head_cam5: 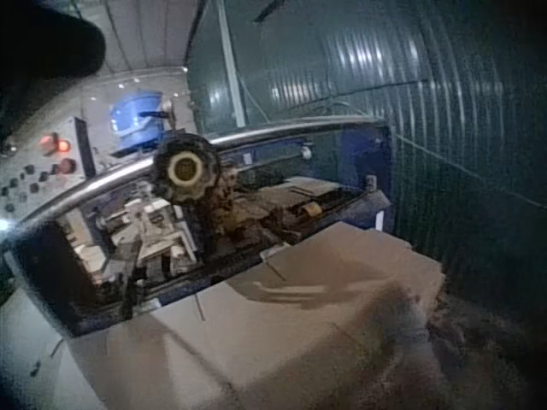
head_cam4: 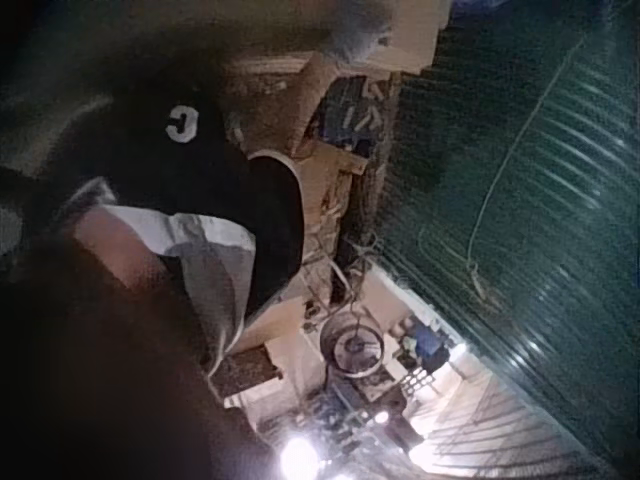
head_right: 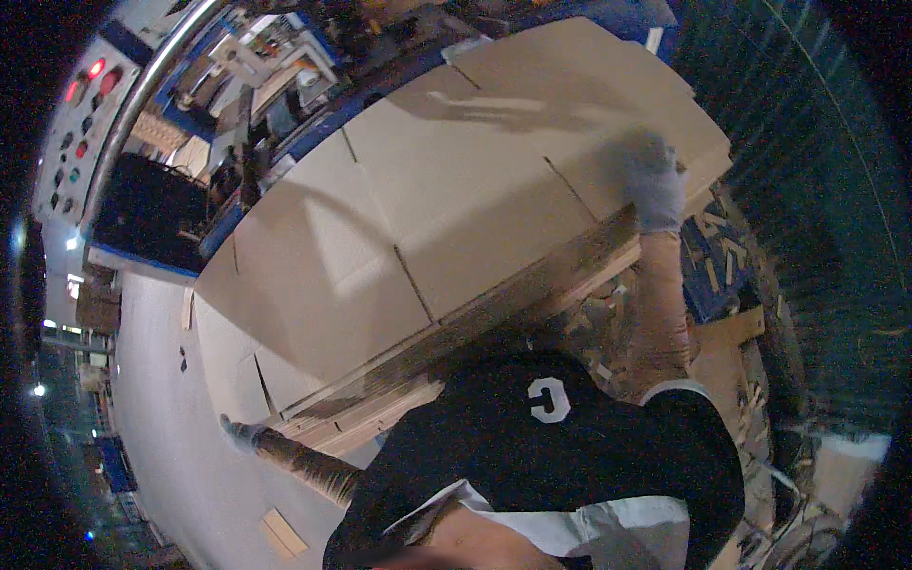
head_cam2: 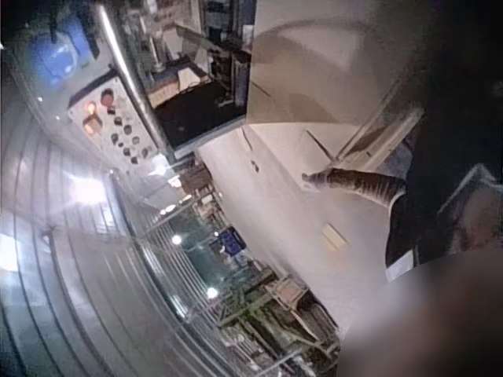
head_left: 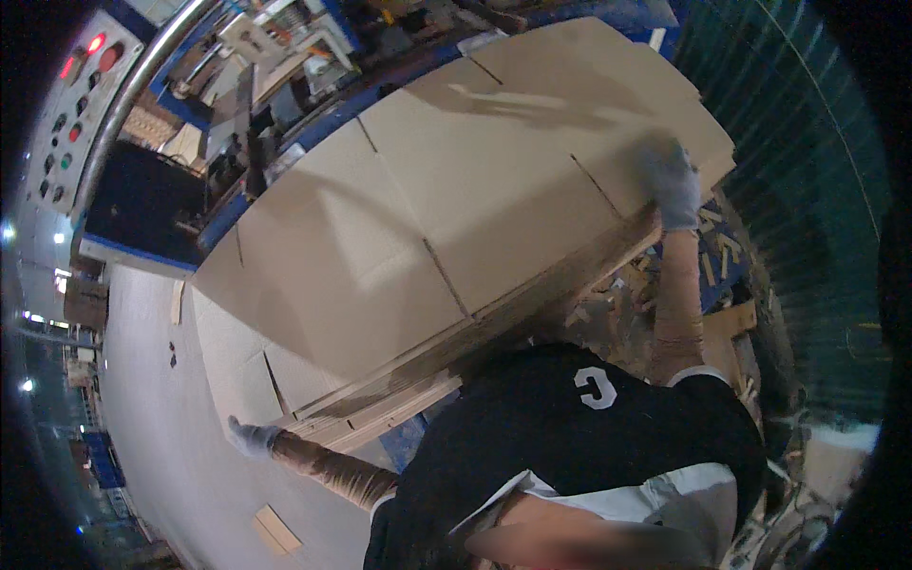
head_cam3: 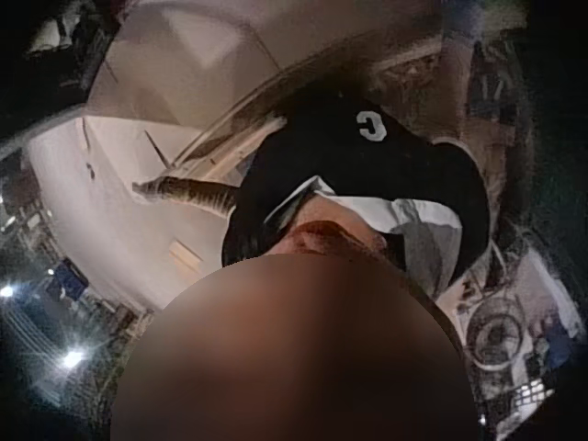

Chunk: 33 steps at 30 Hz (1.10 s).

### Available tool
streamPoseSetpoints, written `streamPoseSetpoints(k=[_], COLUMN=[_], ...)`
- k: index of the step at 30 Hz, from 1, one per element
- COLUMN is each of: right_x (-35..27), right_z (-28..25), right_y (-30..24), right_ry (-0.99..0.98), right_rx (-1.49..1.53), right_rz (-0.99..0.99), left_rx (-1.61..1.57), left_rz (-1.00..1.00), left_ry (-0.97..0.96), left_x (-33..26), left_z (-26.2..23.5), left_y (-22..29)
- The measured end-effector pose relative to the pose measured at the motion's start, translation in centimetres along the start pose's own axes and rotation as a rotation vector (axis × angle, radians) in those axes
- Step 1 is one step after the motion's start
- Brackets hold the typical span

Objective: The person repeatedly picks up flat cardboard sheets and stacks them on a blue pallet in a factory setting. The person handles the sheets one at a time, aligning them into a growing pile.

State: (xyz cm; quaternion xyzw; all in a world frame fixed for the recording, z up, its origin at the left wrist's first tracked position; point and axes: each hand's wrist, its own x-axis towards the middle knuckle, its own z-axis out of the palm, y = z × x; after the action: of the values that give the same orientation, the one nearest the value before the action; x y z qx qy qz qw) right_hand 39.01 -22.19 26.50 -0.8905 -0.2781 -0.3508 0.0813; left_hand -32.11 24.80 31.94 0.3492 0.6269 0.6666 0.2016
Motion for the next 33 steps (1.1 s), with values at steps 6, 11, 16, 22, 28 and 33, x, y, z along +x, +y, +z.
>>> streamPoseSetpoints(k=[6,11,16,22,28,33], right_x=[5.0,8.8,3.3,-2.5,-0.4,3.5], right_z=[-7.1,-13.9,-21.1,-20.3,-15.3,-11.1], right_y=[-5.1,-6.6,-7.1,-9.1,-10.9,-11.9], right_ry=[0.593,0.407,0.211,-0.306,-0.425,-0.420], right_rx=[1.319,1.786,1.196,0.597,0.598,0.579], right_rz=[0.712,0.735,0.612,-0.803,-0.944,-0.943], left_rx=[-0.576,-0.300,0.028,-0.040,0.537,0.546], left_rz=[-0.031,-0.040,0.329,0.532,1.277,1.324], left_ry=[-0.252,-0.754,-0.622,-0.914,-1.417,-1.326], left_x=[7.1,5.8,-2.9,-20.2,-23.2,-22.1], left_z=[-3.2,-2.8,-6.2,-2.0,3.4,6.7], left_y=[2.6,3.2,3.8,6.2,11.0,10.4])
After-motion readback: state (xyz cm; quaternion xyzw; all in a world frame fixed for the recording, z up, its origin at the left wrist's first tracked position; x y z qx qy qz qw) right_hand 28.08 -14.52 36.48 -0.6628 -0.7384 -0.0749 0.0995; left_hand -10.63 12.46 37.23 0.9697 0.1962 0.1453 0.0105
